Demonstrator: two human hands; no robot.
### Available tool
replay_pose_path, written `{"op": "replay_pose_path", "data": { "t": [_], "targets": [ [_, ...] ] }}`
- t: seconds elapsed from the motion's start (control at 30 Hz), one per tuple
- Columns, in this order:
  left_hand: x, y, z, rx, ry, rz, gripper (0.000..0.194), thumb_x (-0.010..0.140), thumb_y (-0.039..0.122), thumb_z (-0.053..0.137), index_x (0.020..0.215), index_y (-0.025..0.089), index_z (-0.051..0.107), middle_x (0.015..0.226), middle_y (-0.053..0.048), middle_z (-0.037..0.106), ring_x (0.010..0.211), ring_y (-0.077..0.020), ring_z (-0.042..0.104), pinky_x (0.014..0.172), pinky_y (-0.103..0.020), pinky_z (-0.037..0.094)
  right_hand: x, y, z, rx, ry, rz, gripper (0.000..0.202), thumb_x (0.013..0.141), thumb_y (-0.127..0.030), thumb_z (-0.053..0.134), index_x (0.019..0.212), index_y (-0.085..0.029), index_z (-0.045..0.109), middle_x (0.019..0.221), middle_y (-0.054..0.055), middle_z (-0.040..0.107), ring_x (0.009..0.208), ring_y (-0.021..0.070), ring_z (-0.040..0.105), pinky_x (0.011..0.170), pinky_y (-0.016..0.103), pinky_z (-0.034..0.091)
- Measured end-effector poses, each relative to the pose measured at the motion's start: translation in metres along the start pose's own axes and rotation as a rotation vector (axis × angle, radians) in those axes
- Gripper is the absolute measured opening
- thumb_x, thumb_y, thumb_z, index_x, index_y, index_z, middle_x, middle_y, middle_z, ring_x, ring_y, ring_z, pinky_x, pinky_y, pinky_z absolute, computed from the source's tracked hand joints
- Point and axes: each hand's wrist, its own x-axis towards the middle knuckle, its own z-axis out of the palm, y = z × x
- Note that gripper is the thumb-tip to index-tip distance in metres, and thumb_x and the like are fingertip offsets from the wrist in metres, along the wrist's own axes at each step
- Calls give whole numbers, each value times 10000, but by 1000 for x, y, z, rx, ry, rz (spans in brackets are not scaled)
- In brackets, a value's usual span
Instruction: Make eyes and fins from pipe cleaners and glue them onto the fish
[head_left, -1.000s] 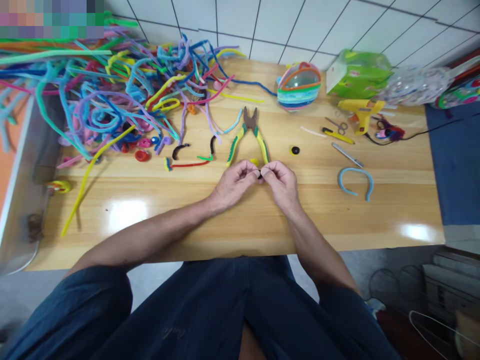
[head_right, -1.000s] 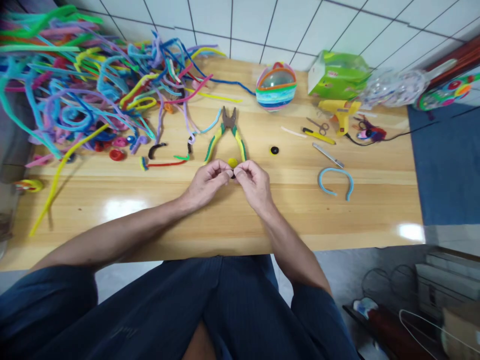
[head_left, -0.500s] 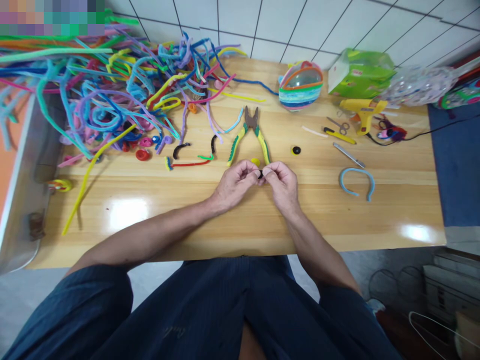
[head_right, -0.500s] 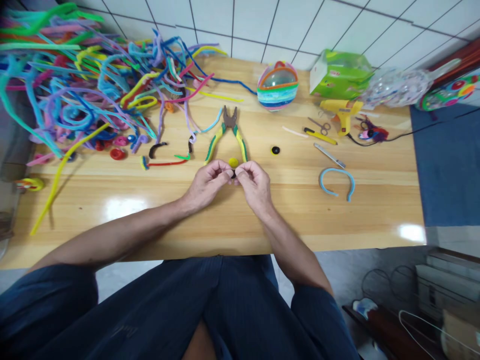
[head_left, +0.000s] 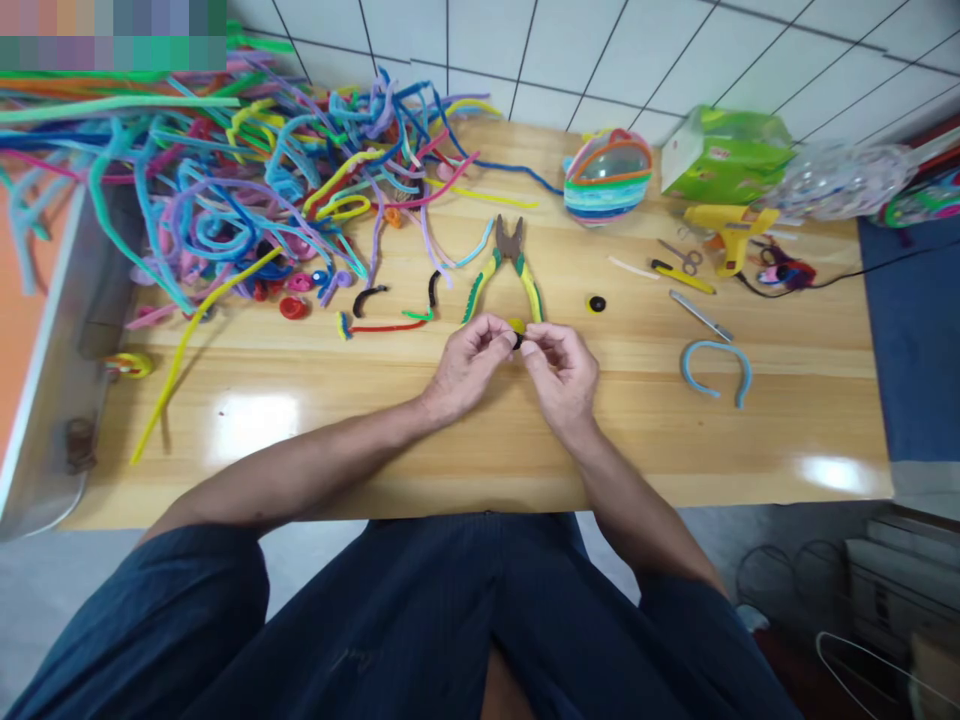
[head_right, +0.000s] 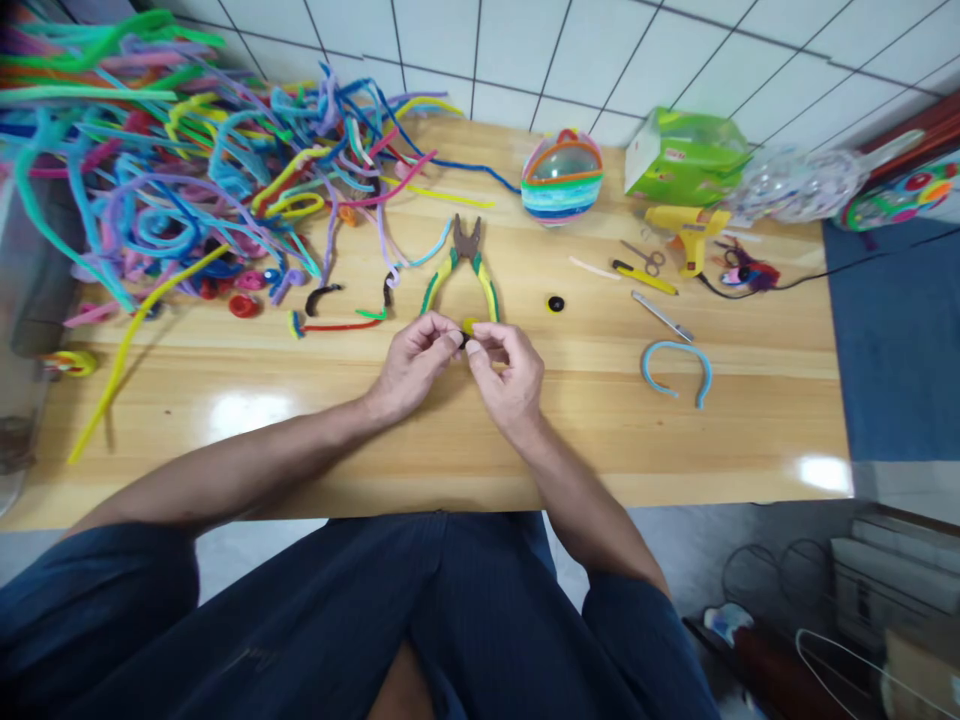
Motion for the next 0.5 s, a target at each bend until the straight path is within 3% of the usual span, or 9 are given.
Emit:
{"op": "replay_pose_path", "data": {
  "t": [0.23,0.37,0.5],
  "targets": [
    [1,1,3,-73,28,-46,302,936,447,791,842,204,638,702,34,606,669,-116,539,720,-268,486,-1,-1,6,-22,-10,-124,116,1016,-311,709,1079,-275,800,1054,45,822,938,188,781,822,353,663],
    [-5,1,8,-78,86,-46,393,917,561,809,868,208,643,714,36,585,694,-123,532,713,-265,480,-5,0,12,60,46,-86,127,999,-350,747,1082,-272,803,1035,36,822,929,184,786,829,342,661],
    [-9,4,9,-77,63,-33,405,933,577,794,876,203,650,717,39,585,667,-115,505,701,-269,466,-5,-1,12,91,71,12,115,971,-357,772,1031,-263,802,954,21,825,842,172,771,806,334,641]
  ]
}}
